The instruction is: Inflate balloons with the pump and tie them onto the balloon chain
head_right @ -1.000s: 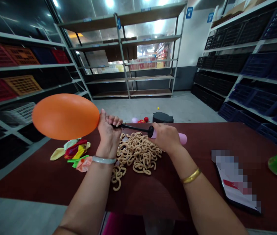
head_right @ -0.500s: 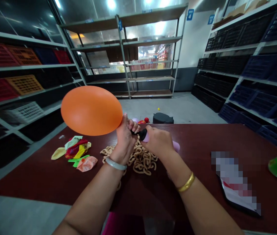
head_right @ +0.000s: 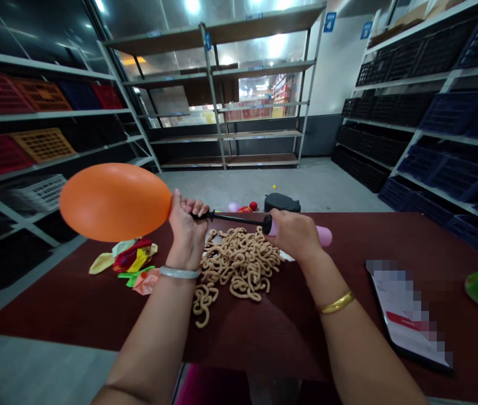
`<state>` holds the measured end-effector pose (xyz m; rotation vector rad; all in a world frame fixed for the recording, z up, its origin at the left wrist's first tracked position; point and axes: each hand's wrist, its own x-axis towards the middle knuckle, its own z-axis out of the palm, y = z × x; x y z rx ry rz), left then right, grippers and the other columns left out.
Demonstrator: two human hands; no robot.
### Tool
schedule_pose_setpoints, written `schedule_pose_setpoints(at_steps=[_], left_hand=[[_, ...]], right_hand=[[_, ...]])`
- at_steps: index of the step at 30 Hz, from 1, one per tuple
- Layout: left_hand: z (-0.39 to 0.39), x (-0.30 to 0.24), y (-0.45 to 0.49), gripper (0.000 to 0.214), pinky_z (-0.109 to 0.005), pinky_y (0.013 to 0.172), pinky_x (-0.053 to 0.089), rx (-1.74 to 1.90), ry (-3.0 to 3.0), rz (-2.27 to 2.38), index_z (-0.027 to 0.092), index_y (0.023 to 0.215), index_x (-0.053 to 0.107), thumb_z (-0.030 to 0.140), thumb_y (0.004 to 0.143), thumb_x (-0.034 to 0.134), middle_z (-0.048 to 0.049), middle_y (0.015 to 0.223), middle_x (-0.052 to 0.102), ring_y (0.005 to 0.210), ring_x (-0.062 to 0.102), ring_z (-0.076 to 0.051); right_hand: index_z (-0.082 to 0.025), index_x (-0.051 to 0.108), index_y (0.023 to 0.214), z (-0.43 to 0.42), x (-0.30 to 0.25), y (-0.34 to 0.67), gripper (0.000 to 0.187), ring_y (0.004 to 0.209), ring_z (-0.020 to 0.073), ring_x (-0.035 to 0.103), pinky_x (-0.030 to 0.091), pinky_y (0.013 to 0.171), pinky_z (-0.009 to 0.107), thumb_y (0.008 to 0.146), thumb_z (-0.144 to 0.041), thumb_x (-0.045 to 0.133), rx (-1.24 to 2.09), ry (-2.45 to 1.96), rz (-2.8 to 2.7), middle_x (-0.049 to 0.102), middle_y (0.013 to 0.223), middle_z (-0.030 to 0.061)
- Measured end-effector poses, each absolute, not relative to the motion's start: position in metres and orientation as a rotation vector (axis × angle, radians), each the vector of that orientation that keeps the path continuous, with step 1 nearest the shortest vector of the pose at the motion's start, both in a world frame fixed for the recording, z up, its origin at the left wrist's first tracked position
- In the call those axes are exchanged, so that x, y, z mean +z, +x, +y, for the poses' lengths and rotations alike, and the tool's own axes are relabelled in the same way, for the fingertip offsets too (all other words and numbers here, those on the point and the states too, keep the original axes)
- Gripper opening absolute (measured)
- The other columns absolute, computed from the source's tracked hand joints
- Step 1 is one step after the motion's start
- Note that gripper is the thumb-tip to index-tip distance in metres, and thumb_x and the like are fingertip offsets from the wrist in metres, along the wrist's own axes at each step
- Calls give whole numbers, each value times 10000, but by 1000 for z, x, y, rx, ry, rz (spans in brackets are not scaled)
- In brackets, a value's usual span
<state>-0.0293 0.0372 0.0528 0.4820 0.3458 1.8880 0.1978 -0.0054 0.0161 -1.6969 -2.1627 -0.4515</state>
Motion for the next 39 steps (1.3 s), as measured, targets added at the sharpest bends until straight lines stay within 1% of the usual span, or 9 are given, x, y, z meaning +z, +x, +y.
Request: schedule_pose_setpoints(at_steps=[5, 9, 17, 20, 25, 29, 34, 37, 39], left_hand=[[26, 46, 11, 488, -214, 380, 214, 1806, 462, 367, 185, 546, 268, 423, 887, 523, 74, 410, 246, 323, 270, -57], [12, 42, 41, 533, -211, 377, 242, 1703, 517, 392, 181, 520, 268, 480, 847, 564, 69, 402, 259, 327, 288, -53], [18, 30, 47, 569, -210, 366, 239, 1684, 500, 431, 182, 523, 264, 559, 772, 611, 76, 401, 259, 324, 289, -49], [31, 23, 33, 553, -209, 370, 235, 1711, 458, 434, 183, 537, 274, 546, 782, 611, 79, 402, 265, 325, 297, -52], [50, 29, -12, 518, -213, 371, 215, 1818, 376, 438, 187, 543, 261, 451, 829, 602, 84, 396, 272, 313, 288, -55], [49, 40, -29, 516, -212, 378, 213, 1882, 398, 397, 187, 551, 252, 438, 826, 609, 89, 401, 259, 313, 277, -51], [35, 38, 0, 511, -213, 379, 219, 1856, 388, 356, 186, 557, 280, 477, 813, 613, 83, 414, 277, 327, 292, -54], [26, 30, 28, 497, -208, 385, 228, 1761, 417, 323, 180, 545, 307, 447, 807, 635, 76, 415, 286, 342, 303, -53], [22, 24, 43, 497, -206, 392, 242, 1688, 448, 301, 176, 529, 315, 425, 807, 642, 69, 411, 292, 349, 308, -53]], right_hand=[[-203, 557, 1056, -17, 21, 178, 445, 840, 243, 631, 360, 624, 307, 783, -554, 529, -440, -1724, -2141, 682, 948, 87], [-210, 538, 1001, -24, 23, 162, 425, 795, 241, 639, 346, 593, 306, 772, -568, 532, -386, -1727, -2130, 685, 915, 73], [-214, 545, 971, -17, 15, 161, 392, 832, 238, 652, 378, 622, 292, 782, -557, 530, -314, -1718, -2183, 692, 921, 68], [-230, 567, 973, -8, 9, 171, 388, 828, 236, 656, 387, 621, 294, 771, -560, 540, -288, -1734, -2229, 697, 923, 53], [-244, 584, 991, 2, 5, 194, 344, 860, 239, 654, 381, 618, 299, 764, -502, 562, -319, -1706, -2224, 699, 955, 34], [-225, 592, 978, 1, 9, 203, 384, 806, 249, 655, 362, 584, 302, 758, -538, 556, -425, -1746, -2190, 697, 894, 50], [-210, 576, 1015, -9, 14, 188, 415, 800, 253, 652, 364, 588, 308, 776, -547, 535, -504, -1741, -2162, 692, 892, 72], [-202, 559, 1053, -15, 16, 172, 428, 826, 251, 653, 368, 603, 302, 775, -528, 549, -476, -1730, -2159, 692, 936, 88], [-201, 557, 1031, -18, 17, 164, 422, 804, 253, 657, 363, 597, 297, 766, -529, 558, -445, -1768, -2149, 694, 904, 87]])
